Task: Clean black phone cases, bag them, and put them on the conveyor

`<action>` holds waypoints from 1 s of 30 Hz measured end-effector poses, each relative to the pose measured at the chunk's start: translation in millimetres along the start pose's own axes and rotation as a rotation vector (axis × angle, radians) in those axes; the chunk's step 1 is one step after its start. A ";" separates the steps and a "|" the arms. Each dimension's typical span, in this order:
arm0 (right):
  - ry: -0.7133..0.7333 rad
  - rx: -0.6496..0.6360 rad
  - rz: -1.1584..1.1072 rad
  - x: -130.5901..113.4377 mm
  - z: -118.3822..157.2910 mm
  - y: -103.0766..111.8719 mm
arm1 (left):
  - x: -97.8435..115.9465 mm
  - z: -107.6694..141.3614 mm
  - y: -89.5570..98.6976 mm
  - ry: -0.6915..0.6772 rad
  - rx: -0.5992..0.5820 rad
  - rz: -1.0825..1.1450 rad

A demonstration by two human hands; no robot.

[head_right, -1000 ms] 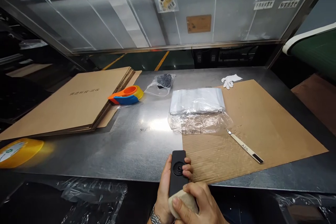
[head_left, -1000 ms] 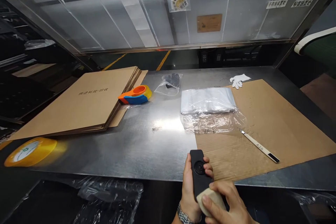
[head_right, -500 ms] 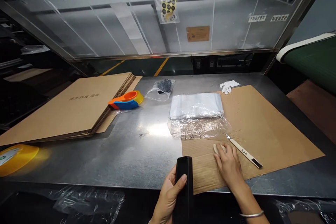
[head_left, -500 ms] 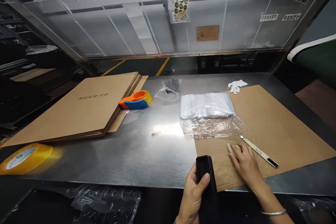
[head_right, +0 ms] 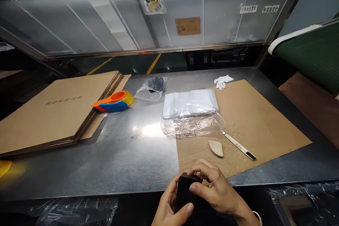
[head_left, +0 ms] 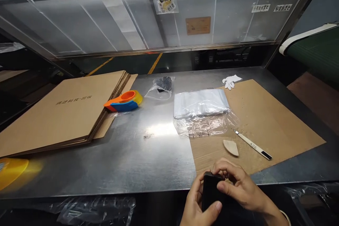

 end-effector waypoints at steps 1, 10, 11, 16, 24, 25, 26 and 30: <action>0.010 -0.014 -0.003 -1.0 -0.4 0.4 | 0.4 0.8 -0.6 -0.004 -0.012 -0.007; -0.012 -0.044 -0.044 0.8 -1.0 0.6 | -9.3 5.5 5.5 0.049 0.041 -0.008; -0.019 -0.041 -0.039 1.8 -0.7 0.9 | -9.7 5.4 5.6 0.055 0.043 -0.006; -0.035 0.013 -0.064 4.4 -0.5 3.9 | -9.0 3.0 5.1 0.066 0.030 -0.029; -0.008 -0.036 -0.042 3.9 -1.3 2.2 | -10.3 3.0 8.7 0.051 0.050 -0.015; -0.018 -0.023 -0.037 5.2 -0.8 2.8 | -10.3 3.0 8.9 0.048 0.050 -0.015; -0.028 -0.010 -0.033 6.5 -0.5 3.4 | -10.5 2.9 9.0 0.048 0.048 -0.016; -0.023 -0.005 -0.048 6.5 -1.5 2.4 | -13.4 1.6 10.7 0.068 0.048 -0.009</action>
Point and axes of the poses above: each hand's wrist, its own z-axis away from the middle knuckle, its own y-axis out of the back of the hand, x = y × z, the point moved 8 cm from there along -z, towards the middle knuckle, and after that the axes turned 11 degrees about y, right-handed, at the moved point
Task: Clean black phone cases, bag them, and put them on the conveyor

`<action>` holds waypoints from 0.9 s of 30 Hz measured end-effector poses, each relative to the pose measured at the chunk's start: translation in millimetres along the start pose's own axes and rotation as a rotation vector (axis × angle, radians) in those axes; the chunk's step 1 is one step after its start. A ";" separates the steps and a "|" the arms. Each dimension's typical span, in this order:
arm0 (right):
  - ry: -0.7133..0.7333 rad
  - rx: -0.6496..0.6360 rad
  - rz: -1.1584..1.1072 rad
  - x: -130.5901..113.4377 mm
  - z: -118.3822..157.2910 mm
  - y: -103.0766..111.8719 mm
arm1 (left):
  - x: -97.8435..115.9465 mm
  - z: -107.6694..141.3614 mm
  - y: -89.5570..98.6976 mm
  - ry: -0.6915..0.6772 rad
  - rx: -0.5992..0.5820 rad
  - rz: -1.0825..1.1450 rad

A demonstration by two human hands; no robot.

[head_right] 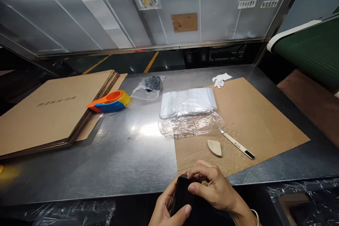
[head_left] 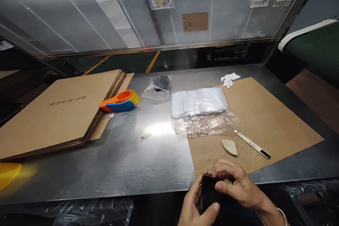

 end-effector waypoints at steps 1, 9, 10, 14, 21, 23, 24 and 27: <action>0.006 -0.010 -0.004 -0.4 -0.5 -0.7 | -0.6 -0.3 1.0 0.004 0.006 0.001; -0.026 0.089 -0.050 5.0 2.0 1.3 | -2.6 1.3 -1.3 0.102 -0.087 0.146; -0.040 0.115 -0.047 5.9 2.4 2.2 | -6.4 1.1 -5.3 0.162 -0.140 0.194; -0.075 0.086 0.100 8.9 2.0 13.2 | -13.9 -1.8 -20.3 0.303 -0.302 0.332; -0.266 0.357 1.147 35.8 25.6 121.6 | 1.7 -14.3 -2.6 0.315 -0.030 0.700; -0.311 0.340 1.198 51.0 30.9 131.8 | 5.5 -14.7 4.4 0.335 0.058 0.753; -0.326 0.332 1.219 56.7 32.7 133.9 | 6.6 -14.8 7.9 0.346 0.096 0.769; -0.345 0.343 1.251 62.3 36.6 135.0 | 6.4 -14.7 13.3 0.406 0.144 0.801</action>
Point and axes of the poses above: each hand's wrist, its own z-axis away from the middle knuckle, its own y-axis out of the back of the hand, x = y × z, the point moved 8 cm from there along -z, towards the middle knuckle, and after that the axes turned 11 degrees about y, right-handed, at the moved point
